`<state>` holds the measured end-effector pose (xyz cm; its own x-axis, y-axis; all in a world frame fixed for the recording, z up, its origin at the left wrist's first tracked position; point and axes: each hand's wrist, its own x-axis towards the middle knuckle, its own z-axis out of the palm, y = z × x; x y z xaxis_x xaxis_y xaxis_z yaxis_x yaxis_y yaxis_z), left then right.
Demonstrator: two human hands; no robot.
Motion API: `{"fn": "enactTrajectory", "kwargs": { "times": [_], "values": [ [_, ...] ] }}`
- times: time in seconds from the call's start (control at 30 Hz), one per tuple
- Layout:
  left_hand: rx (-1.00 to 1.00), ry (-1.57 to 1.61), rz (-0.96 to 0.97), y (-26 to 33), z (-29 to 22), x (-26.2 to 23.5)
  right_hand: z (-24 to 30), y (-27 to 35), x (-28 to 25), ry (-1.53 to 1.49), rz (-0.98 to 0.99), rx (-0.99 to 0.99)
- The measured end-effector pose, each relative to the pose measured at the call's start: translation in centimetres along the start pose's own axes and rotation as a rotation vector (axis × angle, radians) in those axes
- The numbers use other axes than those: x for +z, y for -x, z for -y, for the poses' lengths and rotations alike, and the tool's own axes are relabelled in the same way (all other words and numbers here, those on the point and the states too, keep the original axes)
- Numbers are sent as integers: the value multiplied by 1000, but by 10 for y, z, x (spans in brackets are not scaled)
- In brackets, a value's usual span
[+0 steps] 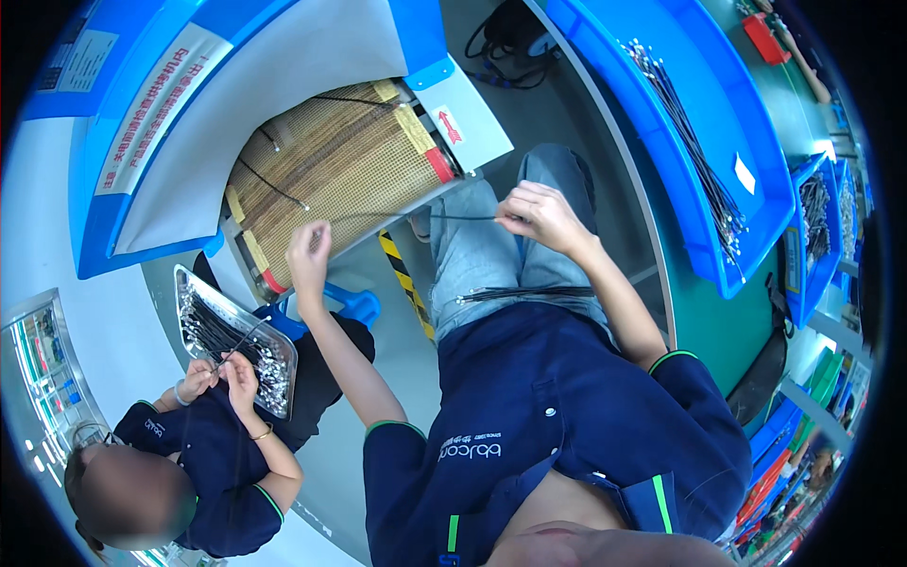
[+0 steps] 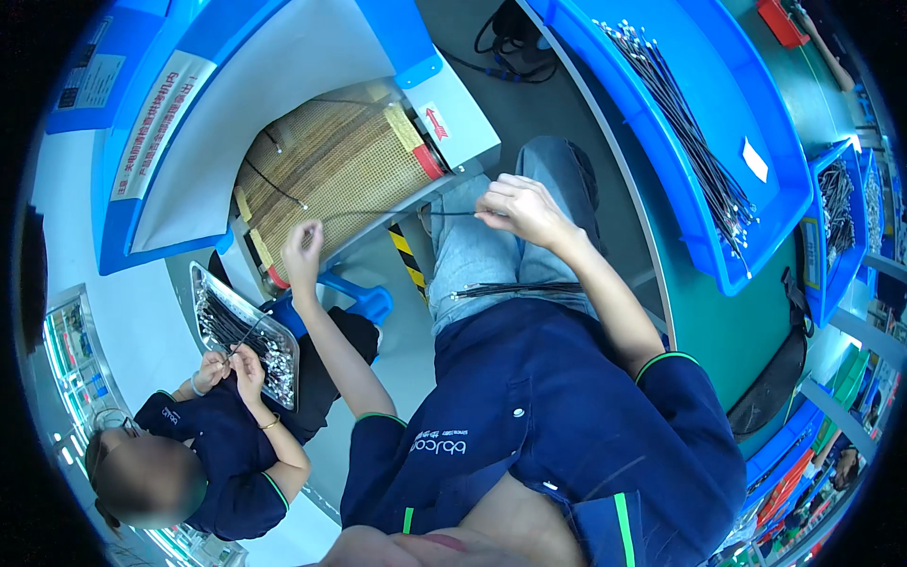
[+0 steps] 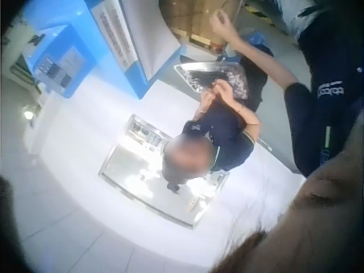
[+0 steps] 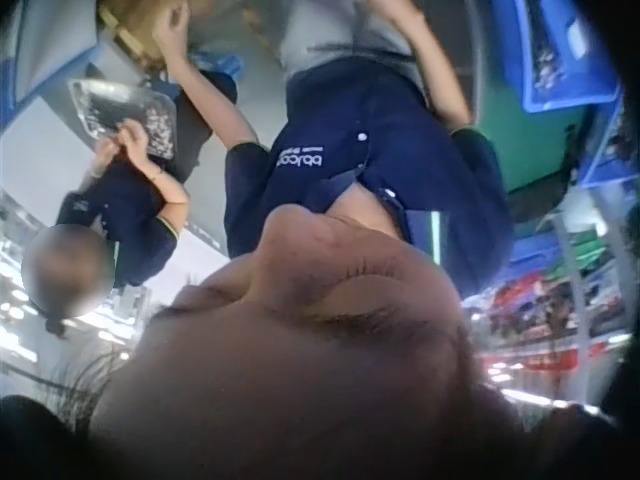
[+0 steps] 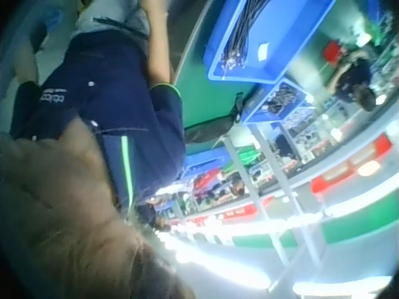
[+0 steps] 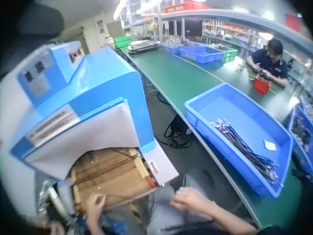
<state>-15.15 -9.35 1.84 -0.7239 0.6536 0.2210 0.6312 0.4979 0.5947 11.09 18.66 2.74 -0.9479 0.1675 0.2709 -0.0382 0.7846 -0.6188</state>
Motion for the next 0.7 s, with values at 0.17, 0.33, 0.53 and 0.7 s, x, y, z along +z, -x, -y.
{"fn": "enactTrajectory", "kwargs": {
  "times": [0.17,0.33,0.53,0.7],
  "values": [
    [42,-11,65,-74,44,2,4,-34,45,1,-170,47],
    [59,20,107,-115,69,11,-4,-57,82,33,-291,141],
    [91,-25,160,-127,90,15,-6,-62,97,121,-268,227],
    [68,-25,31,-115,74,10,5,-58,81,57,-288,212]
  ]
}}
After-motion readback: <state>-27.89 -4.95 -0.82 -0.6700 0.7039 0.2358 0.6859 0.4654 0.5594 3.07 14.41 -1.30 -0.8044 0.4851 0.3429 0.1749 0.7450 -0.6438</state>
